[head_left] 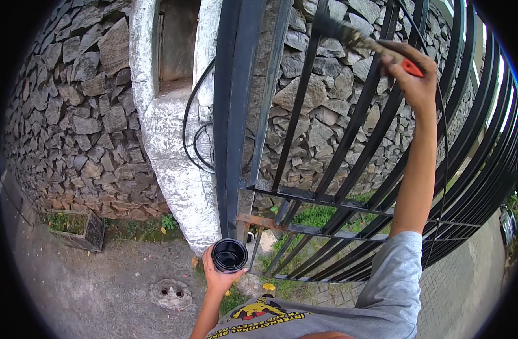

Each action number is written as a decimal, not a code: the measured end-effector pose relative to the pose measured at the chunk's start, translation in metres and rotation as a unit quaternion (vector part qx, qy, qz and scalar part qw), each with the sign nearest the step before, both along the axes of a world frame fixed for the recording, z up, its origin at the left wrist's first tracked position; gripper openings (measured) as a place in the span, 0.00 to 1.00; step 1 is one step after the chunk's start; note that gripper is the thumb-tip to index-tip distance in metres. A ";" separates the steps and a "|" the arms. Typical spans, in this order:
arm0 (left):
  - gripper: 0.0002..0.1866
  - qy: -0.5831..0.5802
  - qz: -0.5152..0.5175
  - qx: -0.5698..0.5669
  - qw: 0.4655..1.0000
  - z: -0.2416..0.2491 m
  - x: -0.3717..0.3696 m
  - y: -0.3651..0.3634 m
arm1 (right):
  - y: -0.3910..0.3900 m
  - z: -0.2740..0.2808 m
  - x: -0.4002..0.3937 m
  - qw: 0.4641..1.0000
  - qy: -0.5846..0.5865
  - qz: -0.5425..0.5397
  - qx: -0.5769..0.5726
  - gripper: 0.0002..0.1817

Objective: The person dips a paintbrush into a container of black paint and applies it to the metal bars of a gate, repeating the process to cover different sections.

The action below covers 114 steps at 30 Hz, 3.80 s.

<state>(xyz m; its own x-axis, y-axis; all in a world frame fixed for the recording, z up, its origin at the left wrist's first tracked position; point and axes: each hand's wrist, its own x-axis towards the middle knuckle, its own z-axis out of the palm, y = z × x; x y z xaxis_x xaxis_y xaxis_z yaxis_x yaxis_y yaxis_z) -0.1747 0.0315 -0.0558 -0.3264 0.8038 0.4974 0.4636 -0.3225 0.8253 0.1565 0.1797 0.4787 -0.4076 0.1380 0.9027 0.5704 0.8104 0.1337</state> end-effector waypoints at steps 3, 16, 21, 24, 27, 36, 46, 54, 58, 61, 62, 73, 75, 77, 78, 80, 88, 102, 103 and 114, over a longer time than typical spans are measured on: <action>0.60 0.027 0.013 0.010 0.999 0.006 0.000 -0.003 | -0.002 -0.010 0.001 0.998 -0.037 0.012 -0.055 0.16; 0.62 0.002 -0.004 -0.024 1.000 0.000 -0.005 -0.018 | 0.009 -0.080 -0.003 0.999 0.006 0.011 0.032 0.17; 0.61 -0.019 -0.014 -0.021 0.999 -0.004 -0.006 -0.022 | 0.000 -0.104 -0.002 0.999 -0.039 0.018 -0.002 0.18; 0.61 0.007 -0.016 -0.016 1.000 -0.004 -0.007 -0.025 | 0.002 -0.116 0.002 0.996 -0.069 0.041 -0.045 0.16; 0.61 0.007 -0.020 -0.023 1.000 -0.006 -0.007 -0.028 | 0.001 -0.132 -0.005 0.998 -0.033 0.042 -0.025 0.16; 0.60 0.043 -0.006 -0.028 0.999 -0.001 -0.009 -0.036 | 0.001 -0.193 -0.007 1.000 0.022 0.019 -0.012 0.14; 0.62 0.040 -0.010 -0.046 0.998 -0.005 -0.015 -0.056 | -0.026 -0.289 -0.010 0.978 -0.009 0.015 -0.210 0.20; 0.63 0.040 -0.032 -0.052 0.997 -0.010 -0.016 -0.074 | -0.054 -0.363 -0.021 0.946 0.038 -0.021 -0.321 0.14; 0.60 -0.047 -0.032 -0.056 0.997 -0.023 -0.013 -0.088 | -0.070 -0.417 -0.015 0.959 0.105 -0.046 -0.261 0.14; 0.60 -0.031 -0.043 -0.055 0.997 -0.035 -0.015 -0.098 | -0.066 -0.438 -0.009 0.969 0.119 -0.057 -0.210 0.14; 0.60 -0.023 -0.048 -0.063 0.997 -0.035 -0.016 -0.101 | -0.065 -0.441 -0.010 0.963 0.139 -0.056 -0.222 0.15; 0.61 0.021 -0.030 -0.096 0.995 -0.027 -0.006 -0.118 | -0.054 -0.481 0.003 0.966 0.093 -0.012 -0.243 0.17; 0.60 0.016 -0.030 -0.083 0.996 -0.024 -0.001 -0.112 | -0.054 -0.493 0.006 0.960 0.081 -0.013 -0.267 0.16; 0.61 -0.039 -0.015 -0.084 0.996 -0.025 0.007 -0.102 | -0.053 -0.494 0.008 0.972 0.049 -0.026 -0.229 0.15; 0.61 -0.029 -0.013 -0.074 0.997 -0.023 0.010 -0.098 | -0.052 -0.488 0.004 0.981 0.091 -0.002 -0.174 0.15; 0.61 -0.002 -0.004 -0.075 0.997 -0.019 0.017 -0.098 | -0.050 -0.484 0.006 0.972 0.117 -0.012 -0.203 0.14; 0.60 0.010 0.009 -0.077 0.997 -0.007 0.055 -0.075 | -0.051 -0.487 0.020 0.968 0.075 0.000 -0.240 0.20; 0.60 -0.046 0.039 -0.058 0.997 -0.012 0.087 -0.067 | -0.030 -0.509 0.039 0.911 -0.031 0.013 -0.411 0.21; 0.60 -0.044 0.040 -0.052 0.997 -0.013 0.087 -0.065 | -0.032 -0.511 0.037 0.928 -0.024 0.025 -0.372 0.21; 0.60 -0.010 0.040 -0.063 0.997 -0.005 0.090 -0.069 | -0.047 -0.515 0.019 0.943 -0.006 0.012 -0.332 0.19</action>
<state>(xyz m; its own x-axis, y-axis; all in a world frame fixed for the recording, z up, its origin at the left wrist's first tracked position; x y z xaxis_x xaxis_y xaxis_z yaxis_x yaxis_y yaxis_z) -0.0848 -0.0377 -0.0604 -0.4019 0.8303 0.3862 0.4662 -0.1775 0.8667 0.1758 0.1329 -0.0366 -0.4269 0.6620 0.6160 0.5520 0.7303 -0.4024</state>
